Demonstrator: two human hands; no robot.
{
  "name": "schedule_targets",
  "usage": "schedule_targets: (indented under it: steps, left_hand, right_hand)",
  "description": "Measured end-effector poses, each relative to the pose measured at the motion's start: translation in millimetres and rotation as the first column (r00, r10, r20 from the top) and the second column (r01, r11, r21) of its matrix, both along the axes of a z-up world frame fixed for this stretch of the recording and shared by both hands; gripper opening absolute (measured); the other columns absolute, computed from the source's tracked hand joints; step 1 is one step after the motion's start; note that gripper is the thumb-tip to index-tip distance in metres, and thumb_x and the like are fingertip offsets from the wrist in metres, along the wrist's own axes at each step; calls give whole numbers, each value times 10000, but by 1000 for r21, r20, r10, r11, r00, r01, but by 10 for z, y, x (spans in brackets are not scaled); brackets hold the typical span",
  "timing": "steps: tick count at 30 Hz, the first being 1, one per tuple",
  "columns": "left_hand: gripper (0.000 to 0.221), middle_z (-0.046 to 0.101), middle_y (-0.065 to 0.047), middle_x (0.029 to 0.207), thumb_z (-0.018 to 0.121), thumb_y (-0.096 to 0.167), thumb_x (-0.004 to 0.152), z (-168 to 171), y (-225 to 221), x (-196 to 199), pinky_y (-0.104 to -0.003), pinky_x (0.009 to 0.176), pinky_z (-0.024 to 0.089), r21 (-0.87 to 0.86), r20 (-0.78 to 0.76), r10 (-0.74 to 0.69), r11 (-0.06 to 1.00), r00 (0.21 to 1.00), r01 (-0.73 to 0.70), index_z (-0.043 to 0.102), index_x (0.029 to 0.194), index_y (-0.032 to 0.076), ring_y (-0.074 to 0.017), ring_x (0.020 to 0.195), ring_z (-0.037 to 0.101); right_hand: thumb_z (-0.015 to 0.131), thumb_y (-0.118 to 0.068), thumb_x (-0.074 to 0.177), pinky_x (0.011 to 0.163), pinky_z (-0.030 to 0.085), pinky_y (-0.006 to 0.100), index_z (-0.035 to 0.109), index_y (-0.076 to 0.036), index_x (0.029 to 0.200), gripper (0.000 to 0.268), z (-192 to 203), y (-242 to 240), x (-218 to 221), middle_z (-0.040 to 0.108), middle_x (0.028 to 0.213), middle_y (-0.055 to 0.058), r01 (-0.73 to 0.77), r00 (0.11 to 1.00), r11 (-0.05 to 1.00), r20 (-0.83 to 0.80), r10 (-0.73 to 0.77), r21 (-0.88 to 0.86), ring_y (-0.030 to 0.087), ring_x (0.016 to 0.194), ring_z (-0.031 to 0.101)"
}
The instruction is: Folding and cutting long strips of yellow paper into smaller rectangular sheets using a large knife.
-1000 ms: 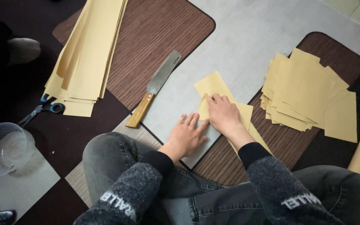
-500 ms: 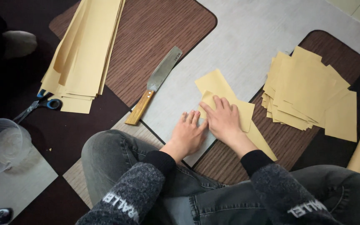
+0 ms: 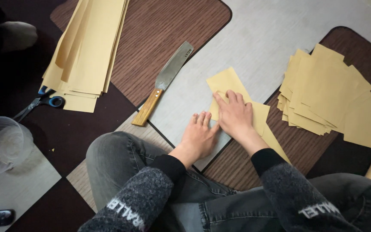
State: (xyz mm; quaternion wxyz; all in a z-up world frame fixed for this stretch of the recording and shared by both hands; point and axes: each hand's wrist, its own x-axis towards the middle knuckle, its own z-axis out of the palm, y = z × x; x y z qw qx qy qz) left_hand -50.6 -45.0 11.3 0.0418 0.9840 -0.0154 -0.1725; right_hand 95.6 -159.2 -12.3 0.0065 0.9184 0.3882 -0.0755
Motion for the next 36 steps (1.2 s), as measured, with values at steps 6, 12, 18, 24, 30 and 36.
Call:
schedule_targets:
  steps: [6,12,18,24,30,36]
  left_hand:
    - [730,482,-282,1768,529,523,1078,49,1,-1,-632,1338,261,5,0,-3,1000,1000,3,452,1752,254,-454,1674,408]
    - [718,630,-270,1622,602,479,1043,-35,68,12,-609,1263,401,-55,170,22,998,985,-13,521,1706,215,-426,1561,555]
    - [568,725,-242,1474,551,299,1057,-176,77,23,-572,1148,497,-18,264,-9,1000,965,15,620,1613,202,-407,1436,651]
    - [480,788,-203,1263,574,233,1018,-246,125,42,-496,1035,558,-10,347,-41,999,937,47,694,1477,155,-366,1210,728]
    - [467,773,-229,1300,598,212,998,-201,56,6,-502,1004,525,45,317,-58,998,947,46,723,1442,144,-380,1221,679]
    - [512,797,-214,1313,583,208,997,-120,-39,-42,-484,982,499,38,213,-55,998,975,48,709,1491,157,-367,1238,659]
  right_hand:
    - [499,-347,1087,949,558,597,581,-436,1647,572,-207,67,211,525,1340,29,48,999,998,-4,-49,-36,291,1300,523]
    - [497,-333,1098,998,558,633,526,-416,1697,605,-254,-2,388,536,1389,59,0,993,999,-114,-6,-53,339,1353,533]
    - [521,-278,1091,1021,591,619,610,-337,1647,566,-15,-101,167,567,1476,99,-62,997,997,-53,64,35,363,1437,541]
    - [493,-284,1067,1075,546,591,511,-378,1720,660,29,-64,102,512,1531,65,-41,998,998,-58,38,-52,333,1494,469]
    - [527,-330,1020,1066,536,586,502,-403,1721,705,-136,26,216,482,1512,27,17,995,991,-99,-30,-129,304,1476,448]
    - [543,-307,1026,1063,541,597,492,-400,1729,712,-128,44,212,477,1506,47,7,994,988,-111,-24,-157,330,1477,447]
